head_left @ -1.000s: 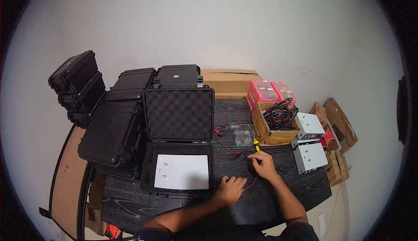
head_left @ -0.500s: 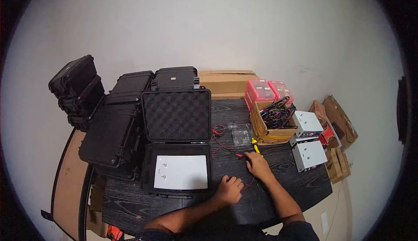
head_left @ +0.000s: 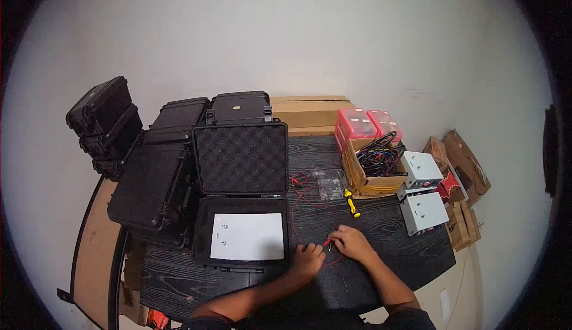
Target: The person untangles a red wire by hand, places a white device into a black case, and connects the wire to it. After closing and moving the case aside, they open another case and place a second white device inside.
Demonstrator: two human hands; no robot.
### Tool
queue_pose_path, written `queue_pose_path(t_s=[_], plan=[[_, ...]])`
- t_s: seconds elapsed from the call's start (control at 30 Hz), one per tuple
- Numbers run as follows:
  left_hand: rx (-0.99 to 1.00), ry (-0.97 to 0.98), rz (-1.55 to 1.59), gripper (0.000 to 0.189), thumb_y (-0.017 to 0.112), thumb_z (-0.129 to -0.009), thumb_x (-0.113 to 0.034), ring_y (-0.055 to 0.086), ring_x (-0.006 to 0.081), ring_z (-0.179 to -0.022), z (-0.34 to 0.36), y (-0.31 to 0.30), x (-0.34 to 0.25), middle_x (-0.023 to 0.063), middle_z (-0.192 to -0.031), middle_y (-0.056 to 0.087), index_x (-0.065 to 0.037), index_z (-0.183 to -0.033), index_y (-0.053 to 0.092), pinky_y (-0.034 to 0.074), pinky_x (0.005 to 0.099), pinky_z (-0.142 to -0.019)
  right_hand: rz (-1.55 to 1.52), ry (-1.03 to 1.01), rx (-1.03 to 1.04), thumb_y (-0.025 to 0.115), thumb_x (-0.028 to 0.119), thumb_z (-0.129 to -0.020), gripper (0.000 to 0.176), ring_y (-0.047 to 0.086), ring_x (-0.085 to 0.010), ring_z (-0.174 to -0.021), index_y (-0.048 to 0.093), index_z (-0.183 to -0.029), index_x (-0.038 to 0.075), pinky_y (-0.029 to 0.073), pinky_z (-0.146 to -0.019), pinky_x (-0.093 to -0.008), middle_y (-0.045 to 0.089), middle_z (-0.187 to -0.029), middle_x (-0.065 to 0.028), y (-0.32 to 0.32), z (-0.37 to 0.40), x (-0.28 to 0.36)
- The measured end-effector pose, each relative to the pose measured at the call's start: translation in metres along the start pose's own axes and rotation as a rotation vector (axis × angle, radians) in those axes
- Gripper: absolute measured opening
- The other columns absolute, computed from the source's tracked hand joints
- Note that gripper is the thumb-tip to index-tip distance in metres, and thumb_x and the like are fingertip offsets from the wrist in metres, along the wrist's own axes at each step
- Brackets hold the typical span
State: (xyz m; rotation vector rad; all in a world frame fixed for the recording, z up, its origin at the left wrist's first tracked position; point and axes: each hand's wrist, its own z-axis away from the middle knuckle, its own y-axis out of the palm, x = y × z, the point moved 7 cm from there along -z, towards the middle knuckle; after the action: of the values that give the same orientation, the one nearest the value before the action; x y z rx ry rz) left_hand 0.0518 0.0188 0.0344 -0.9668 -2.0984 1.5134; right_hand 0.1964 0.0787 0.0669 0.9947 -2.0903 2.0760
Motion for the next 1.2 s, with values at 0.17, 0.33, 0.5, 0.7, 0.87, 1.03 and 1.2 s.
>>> queue_pose_path(t_s=[0.17, 0.33, 0.5, 0.7, 0.87, 1.03, 1.2], plan=[[-0.203, 0.042, 0.246, 0.02, 0.071, -0.086, -0.026, 0.057, 0.0248, -0.099, 0.0, -0.026, -0.018, 0.0052, -0.098, 0.059, -0.012, -0.1, 0.068, 0.042, 0.0473, -0.087, 0.106, -0.104, -0.104, 0.071, 0.007, -0.087, 0.024, 0.065, -0.0334, -0.098, 0.077, -0.11, 0.009, 0.055, -0.088, -0.0441, 0.066, -0.096, -0.0123, -0.003, 0.015, 0.022], [-0.03, 0.078, 0.172, 0.03, 0.075, -0.085, -0.027, 0.056, 0.0273, -0.105, 0.005, 0.007, -0.014, 0.0064, -0.103, 0.059, -0.009, -0.108, 0.067, 0.042, 0.0504, -0.093, 0.053, -0.061, -0.096, 0.07, 0.004, -0.089, 0.025, 0.065, -0.0345, -0.098, 0.075, -0.113, 0.007, 0.055, -0.086, -0.0445, 0.065, -0.098, -0.0134, -0.001, 0.019, 0.021], [0.168, -0.119, 0.072, 0.039, 0.078, -0.085, -0.032, 0.056, 0.0284, -0.106, 0.004, -0.014, 0.0, 0.0091, -0.108, 0.059, -0.007, -0.113, 0.068, 0.043, 0.0494, -0.093, -0.125, 0.004, -0.033, 0.071, 0.008, -0.094, 0.021, 0.067, -0.0365, -0.097, 0.074, -0.115, 0.005, 0.055, -0.085, -0.0437, 0.063, -0.099, -0.0155, 0.003, 0.024, 0.023], [-0.032, -0.124, 0.208, 0.06, 0.081, -0.083, -0.031, 0.053, 0.0287, -0.108, 0.004, -0.012, 0.001, 0.007, -0.117, 0.056, -0.005, -0.132, 0.061, 0.042, 0.0508, -0.089, -0.135, -0.111, -0.003, 0.074, 0.008, -0.092, 0.02, 0.068, -0.0338, -0.097, 0.074, -0.112, 0.005, 0.055, -0.085, -0.0413, 0.065, -0.1, -0.0131, 0.001, 0.027, 0.033], [-0.148, -0.046, 0.2, 0.043, 0.072, -0.091, -0.027, 0.057, 0.0286, -0.105, 0.003, -0.012, 0.004, 0.0086, -0.115, 0.06, -0.006, -0.127, 0.066, 0.046, 0.0472, -0.089, -0.094, -0.136, -0.045, 0.074, 0.007, -0.091, 0.017, 0.068, -0.0314, -0.099, 0.075, -0.108, 0.005, 0.055, -0.087, -0.0418, 0.069, -0.103, -0.0114, 0.008, 0.032, 0.025], [-0.085, -0.051, 0.153, 0.032, 0.065, -0.094, -0.022, 0.058, 0.0276, -0.099, 0.001, 0.018, 0.01, 0.0067, -0.108, 0.061, -0.007, -0.122, 0.068, 0.046, 0.0468, -0.087, -0.099, -0.155, -0.123, 0.074, 0.008, -0.091, 0.015, 0.069, -0.0311, -0.099, 0.076, -0.106, 0.006, 0.055, -0.088, -0.0422, 0.071, -0.102, -0.0107, 0.007, 0.034, 0.027], [-0.122, -0.052, 0.137, 0.029, 0.062, -0.094, -0.022, 0.058, 0.0246, -0.094, -0.001, 0.02, 0.012, 0.0037, -0.101, 0.061, -0.013, -0.119, 0.072, 0.045, 0.0449, -0.084, -0.207, -0.097, -0.097, 0.072, 0.012, -0.093, 0.015, 0.068, -0.0325, -0.098, 0.074, -0.106, 0.005, 0.054, -0.089, -0.0436, 0.07, -0.101, -0.0113, -0.001, 0.035, 0.031]])
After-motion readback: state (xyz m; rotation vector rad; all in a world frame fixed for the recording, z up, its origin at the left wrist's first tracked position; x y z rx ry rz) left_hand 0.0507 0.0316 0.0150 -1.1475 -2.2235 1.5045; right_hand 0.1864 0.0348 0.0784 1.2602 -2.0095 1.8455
